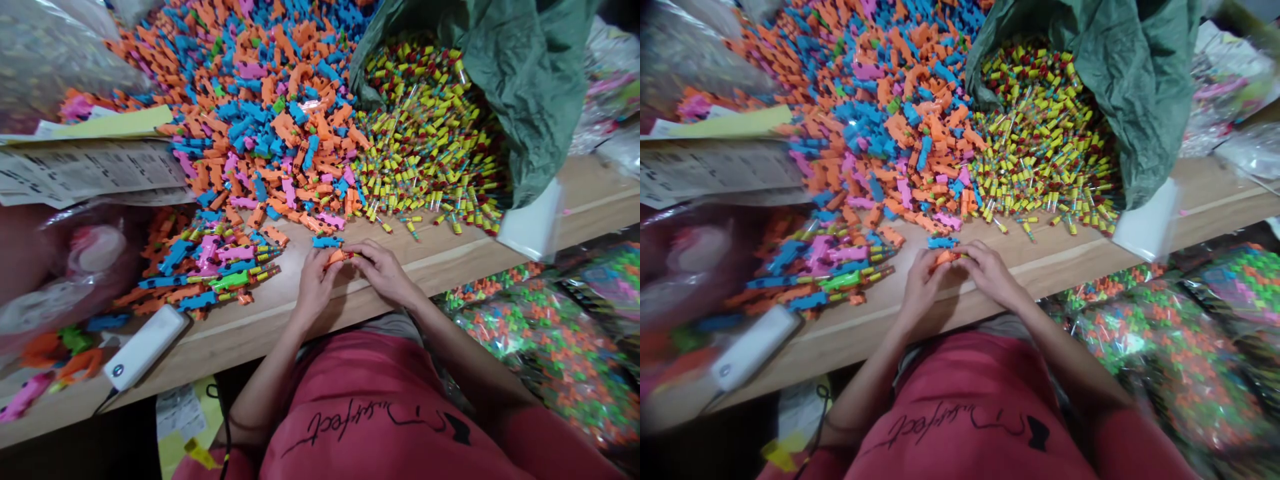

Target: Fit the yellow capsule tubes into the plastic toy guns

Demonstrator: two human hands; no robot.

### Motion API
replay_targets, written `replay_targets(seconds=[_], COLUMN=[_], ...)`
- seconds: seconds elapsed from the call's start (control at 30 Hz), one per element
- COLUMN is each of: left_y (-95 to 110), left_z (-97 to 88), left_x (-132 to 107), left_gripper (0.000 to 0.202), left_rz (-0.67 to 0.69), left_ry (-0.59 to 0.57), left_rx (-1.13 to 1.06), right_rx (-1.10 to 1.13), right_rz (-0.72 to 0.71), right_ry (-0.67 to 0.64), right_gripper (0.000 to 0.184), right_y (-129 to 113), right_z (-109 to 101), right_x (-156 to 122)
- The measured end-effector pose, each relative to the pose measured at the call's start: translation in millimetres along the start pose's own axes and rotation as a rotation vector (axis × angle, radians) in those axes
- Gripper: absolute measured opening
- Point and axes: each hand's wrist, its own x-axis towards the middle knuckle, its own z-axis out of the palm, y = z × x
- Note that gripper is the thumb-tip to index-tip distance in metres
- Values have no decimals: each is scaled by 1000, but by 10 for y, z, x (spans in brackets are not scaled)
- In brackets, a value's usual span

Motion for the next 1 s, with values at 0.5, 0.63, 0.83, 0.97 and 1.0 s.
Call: replay_targets(seconds=[0.5,0.63,0.83,0.97,1.0], left_y=[-42,-55,-75,-72,-67], left_z=[-101,-102,-116,-138,-130], left_x=[-2,3,8,-3,-9], left_gripper=[30,33,35,36,37], left_rz=[150,178,251,337,351], left_ry=[-4,-15,-54,-108,-119], left_rx=[294,315,358,406,414], right_rx=[39,50,44,10,-4], right_rz=[42,32,46,90,93], right_ry=[5,26,-11,-63,-72], right_gripper=[28,30,26,19,19], right_y=[30,38,56,71,74], right_z=[75,80,52,7,5], right_x=[-19,-26,-15,-9,-10])
